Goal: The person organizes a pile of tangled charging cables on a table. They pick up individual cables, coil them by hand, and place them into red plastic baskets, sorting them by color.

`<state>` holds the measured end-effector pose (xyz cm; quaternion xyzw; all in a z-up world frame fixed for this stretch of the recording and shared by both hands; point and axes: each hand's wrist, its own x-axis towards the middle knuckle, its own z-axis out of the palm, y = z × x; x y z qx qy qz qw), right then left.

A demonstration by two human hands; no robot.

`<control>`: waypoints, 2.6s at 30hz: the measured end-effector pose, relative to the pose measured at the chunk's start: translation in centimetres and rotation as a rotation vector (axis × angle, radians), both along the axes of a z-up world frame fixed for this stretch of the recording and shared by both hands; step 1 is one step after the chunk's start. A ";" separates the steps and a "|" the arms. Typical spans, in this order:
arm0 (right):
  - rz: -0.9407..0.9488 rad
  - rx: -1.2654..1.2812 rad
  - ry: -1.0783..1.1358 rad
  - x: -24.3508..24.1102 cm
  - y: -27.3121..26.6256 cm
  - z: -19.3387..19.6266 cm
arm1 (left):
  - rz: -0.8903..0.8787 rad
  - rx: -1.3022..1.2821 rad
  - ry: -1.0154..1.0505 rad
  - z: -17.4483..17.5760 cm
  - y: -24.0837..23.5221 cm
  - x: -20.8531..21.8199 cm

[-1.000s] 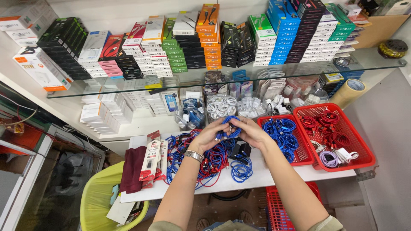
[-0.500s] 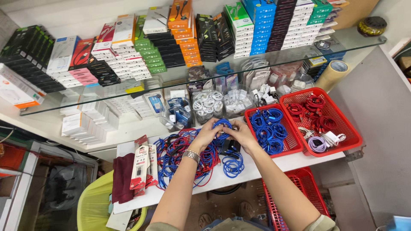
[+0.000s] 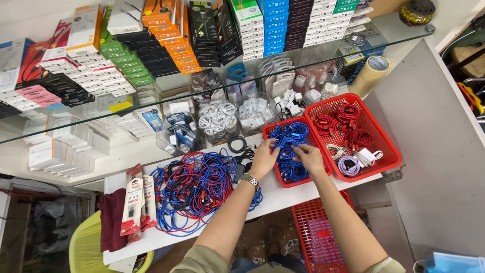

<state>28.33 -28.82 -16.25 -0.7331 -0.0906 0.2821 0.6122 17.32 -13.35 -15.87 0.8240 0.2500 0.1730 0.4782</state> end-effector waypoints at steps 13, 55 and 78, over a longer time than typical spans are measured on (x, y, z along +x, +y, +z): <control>0.116 -0.461 -0.567 1.4 1.0 -1.8 | -0.118 0.549 0.350 0.3 -4.0 -0.6; 1.155 -0.357 -0.657 -21.9 26.3 -2.2 | 0.392 0.125 0.331 -9.6 19.8 -30.6; 1.084 0.049 -0.392 -19.2 27.7 22.5 | 0.513 0.053 -0.159 7.4 23.1 -29.5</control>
